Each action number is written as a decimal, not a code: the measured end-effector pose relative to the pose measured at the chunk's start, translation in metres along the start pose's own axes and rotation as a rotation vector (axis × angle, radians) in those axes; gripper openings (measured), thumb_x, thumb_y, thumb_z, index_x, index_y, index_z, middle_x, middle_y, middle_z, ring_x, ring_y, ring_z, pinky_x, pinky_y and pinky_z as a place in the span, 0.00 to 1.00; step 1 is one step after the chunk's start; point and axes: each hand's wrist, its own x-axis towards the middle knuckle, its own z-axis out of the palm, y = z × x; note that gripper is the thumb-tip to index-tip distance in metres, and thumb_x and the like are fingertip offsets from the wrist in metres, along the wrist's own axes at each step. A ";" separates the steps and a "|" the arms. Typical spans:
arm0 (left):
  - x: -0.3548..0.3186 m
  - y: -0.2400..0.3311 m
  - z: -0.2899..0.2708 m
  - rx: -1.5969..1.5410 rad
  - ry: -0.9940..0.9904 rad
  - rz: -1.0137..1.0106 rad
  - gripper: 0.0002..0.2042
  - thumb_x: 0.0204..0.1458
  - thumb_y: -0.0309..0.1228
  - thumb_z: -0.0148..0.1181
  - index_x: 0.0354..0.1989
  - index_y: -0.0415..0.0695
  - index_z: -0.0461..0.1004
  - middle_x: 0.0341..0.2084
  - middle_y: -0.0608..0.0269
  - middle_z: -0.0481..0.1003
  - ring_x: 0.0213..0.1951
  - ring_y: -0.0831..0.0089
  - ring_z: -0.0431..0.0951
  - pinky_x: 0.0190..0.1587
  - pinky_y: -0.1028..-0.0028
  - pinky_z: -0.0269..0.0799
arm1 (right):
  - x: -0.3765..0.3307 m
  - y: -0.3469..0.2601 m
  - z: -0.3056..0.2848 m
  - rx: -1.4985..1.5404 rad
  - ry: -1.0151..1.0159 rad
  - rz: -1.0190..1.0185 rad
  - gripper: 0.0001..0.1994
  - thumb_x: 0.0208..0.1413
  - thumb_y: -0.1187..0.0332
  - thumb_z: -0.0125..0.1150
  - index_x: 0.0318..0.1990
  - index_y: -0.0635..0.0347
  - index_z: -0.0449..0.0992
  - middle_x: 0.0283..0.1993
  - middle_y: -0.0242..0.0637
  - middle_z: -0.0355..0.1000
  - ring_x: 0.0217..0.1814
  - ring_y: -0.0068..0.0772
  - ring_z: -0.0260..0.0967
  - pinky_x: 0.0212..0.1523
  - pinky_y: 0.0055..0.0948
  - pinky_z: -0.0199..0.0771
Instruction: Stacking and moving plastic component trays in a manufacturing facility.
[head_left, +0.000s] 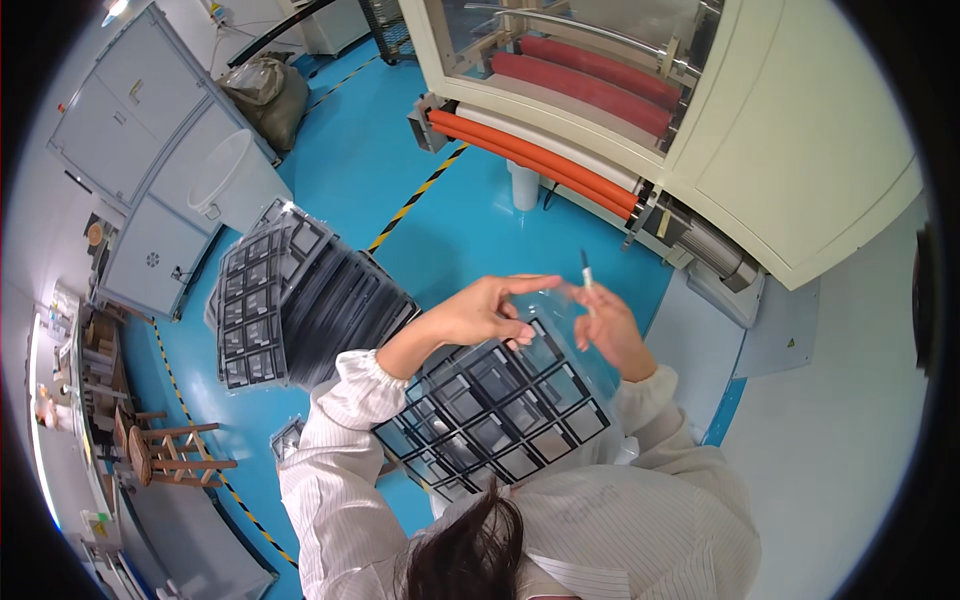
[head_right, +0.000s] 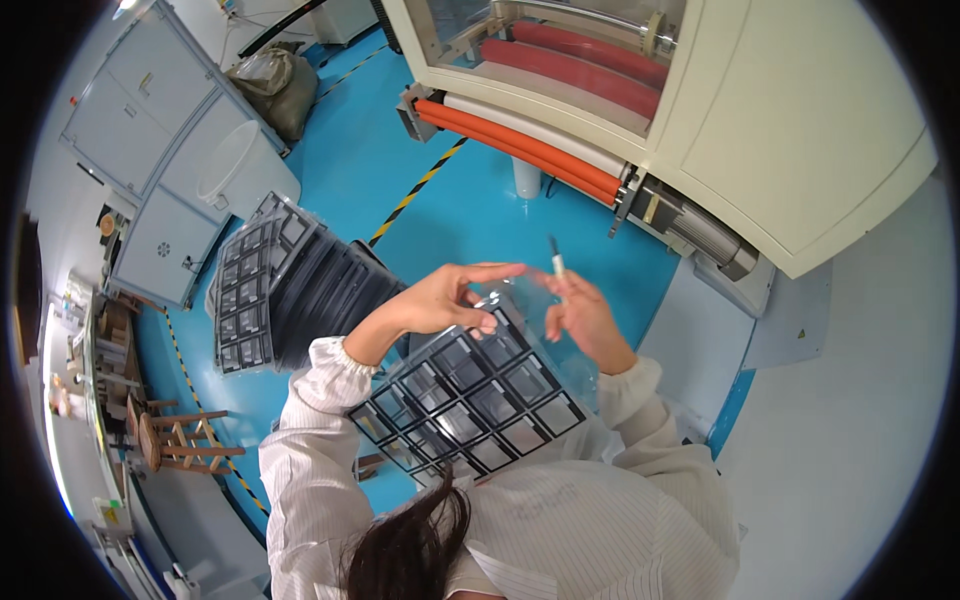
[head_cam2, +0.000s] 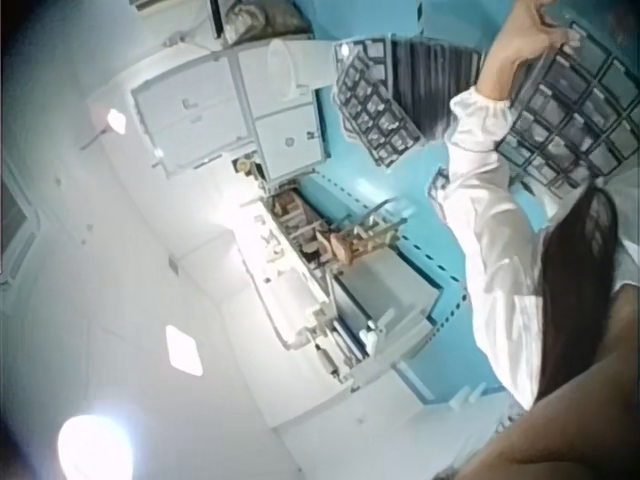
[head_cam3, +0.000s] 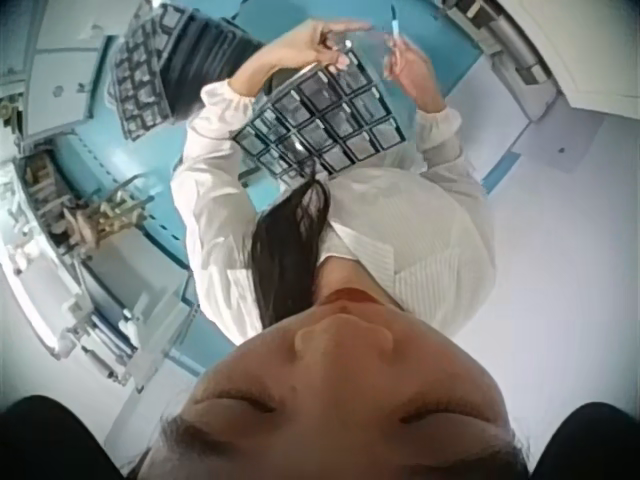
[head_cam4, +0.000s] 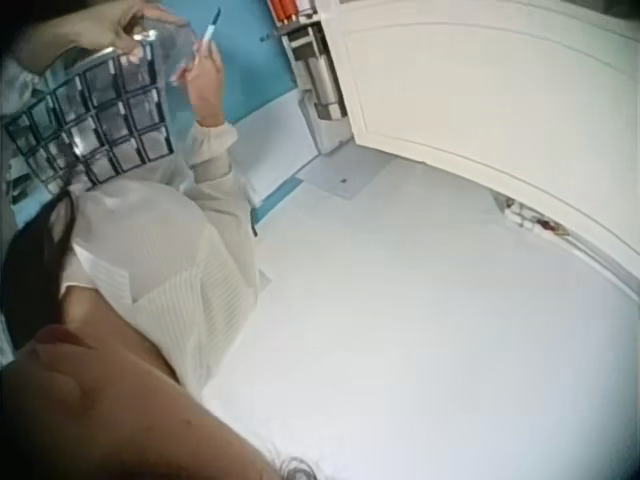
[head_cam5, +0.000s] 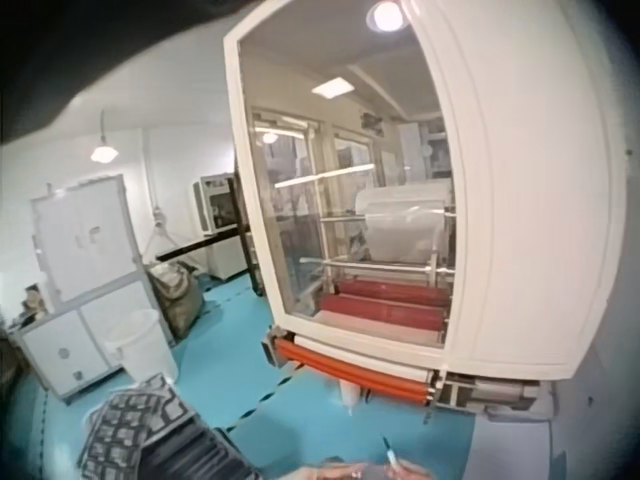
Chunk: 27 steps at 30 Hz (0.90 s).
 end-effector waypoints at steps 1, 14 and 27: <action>0.001 -0.001 0.001 -0.009 -0.025 0.025 0.30 0.46 0.16 0.58 0.60 0.42 0.60 0.61 0.56 0.57 0.25 0.81 0.73 0.29 0.80 0.73 | 0.007 0.007 0.009 0.000 -0.015 0.013 0.10 0.62 0.65 0.43 0.41 0.62 0.66 0.44 0.45 0.72 0.24 0.31 0.71 0.23 0.26 0.71; -0.054 -0.120 -0.045 0.190 0.346 -0.388 0.25 0.49 0.24 0.59 0.57 0.35 0.61 0.35 0.57 0.74 0.31 0.75 0.74 0.31 0.78 0.74 | -0.029 0.126 -0.153 -1.146 0.390 0.177 0.11 0.62 0.66 0.43 0.33 0.62 0.68 0.29 0.41 0.71 0.23 0.33 0.72 0.22 0.28 0.71; -0.090 -0.188 0.029 1.109 0.824 -0.003 0.30 0.43 0.34 0.63 0.57 0.45 0.62 0.57 0.53 0.60 0.60 0.46 0.55 0.59 0.50 0.52 | 0.023 0.122 -0.029 -0.452 0.079 0.265 0.11 0.60 0.61 0.49 0.39 0.59 0.71 0.48 0.37 0.69 0.47 0.27 0.67 0.43 0.30 0.68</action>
